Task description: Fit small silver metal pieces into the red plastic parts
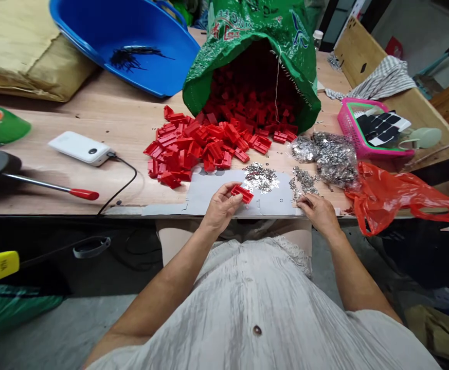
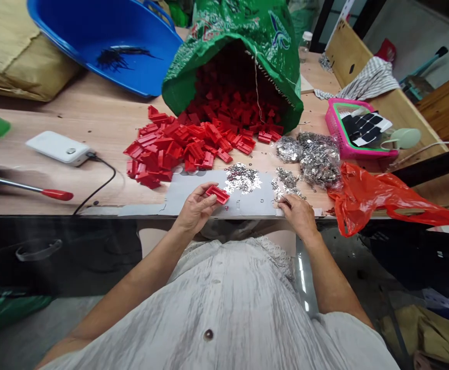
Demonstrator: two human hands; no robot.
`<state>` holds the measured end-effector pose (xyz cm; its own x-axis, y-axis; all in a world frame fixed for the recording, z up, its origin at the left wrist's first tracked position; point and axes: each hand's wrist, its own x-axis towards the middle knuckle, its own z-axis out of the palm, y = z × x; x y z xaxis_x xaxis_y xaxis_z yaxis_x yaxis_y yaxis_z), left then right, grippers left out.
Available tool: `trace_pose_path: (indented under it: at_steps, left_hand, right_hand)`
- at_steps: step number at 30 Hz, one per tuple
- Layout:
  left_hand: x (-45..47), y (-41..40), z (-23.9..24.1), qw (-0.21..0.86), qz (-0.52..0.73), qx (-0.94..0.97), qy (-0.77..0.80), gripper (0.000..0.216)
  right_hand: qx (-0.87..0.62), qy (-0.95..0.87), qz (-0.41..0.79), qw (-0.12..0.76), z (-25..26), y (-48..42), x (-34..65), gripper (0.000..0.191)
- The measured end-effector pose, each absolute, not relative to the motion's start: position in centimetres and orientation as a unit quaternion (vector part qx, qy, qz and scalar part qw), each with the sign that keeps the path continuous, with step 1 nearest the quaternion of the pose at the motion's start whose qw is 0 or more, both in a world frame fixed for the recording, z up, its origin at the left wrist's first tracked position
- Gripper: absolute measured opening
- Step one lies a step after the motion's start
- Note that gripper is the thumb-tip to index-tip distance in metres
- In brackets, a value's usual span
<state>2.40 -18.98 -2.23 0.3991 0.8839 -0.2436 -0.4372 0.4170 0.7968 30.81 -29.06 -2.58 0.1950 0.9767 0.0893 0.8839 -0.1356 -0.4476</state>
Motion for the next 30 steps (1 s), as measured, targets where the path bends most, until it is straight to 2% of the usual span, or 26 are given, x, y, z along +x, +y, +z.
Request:
trace_pose_path:
  at_steps: [6,13,17,25,30]
  left_hand:
    - [1.2,-18.4,-2.0,0.686,0.501,0.394,0.35,0.041]
    - [1.3,-21.6,-1.2,0.526,0.492,0.557,0.413,0.038]
    - [1.3,-22.6,-0.7,0.444,0.462,0.636,0.431,0.036]
    - [1.0,-23.3,0.2,0.415,0.483,0.657,0.404,0.03]
    - [1.1,-23.4,-0.3,0.288,0.506,0.725,0.368,0.029]
  right_hand:
    - [-0.746,-0.616,0.105,0.228,-2.1,-29.3,30.9,0.013]
    - [-0.659,-0.604,0.221,0.39,0.8,-28.1,25.9,0.015]
    - [-0.589,-0.66,0.24,0.4,2.1,-27.0,21.8,0.009]
    - [-0.521,-0.746,0.218,0.353,2.3,-25.4,19.4,0.009]
    - [-0.51,-0.753,0.212,0.358,2.2,-25.2,19.0,0.013]
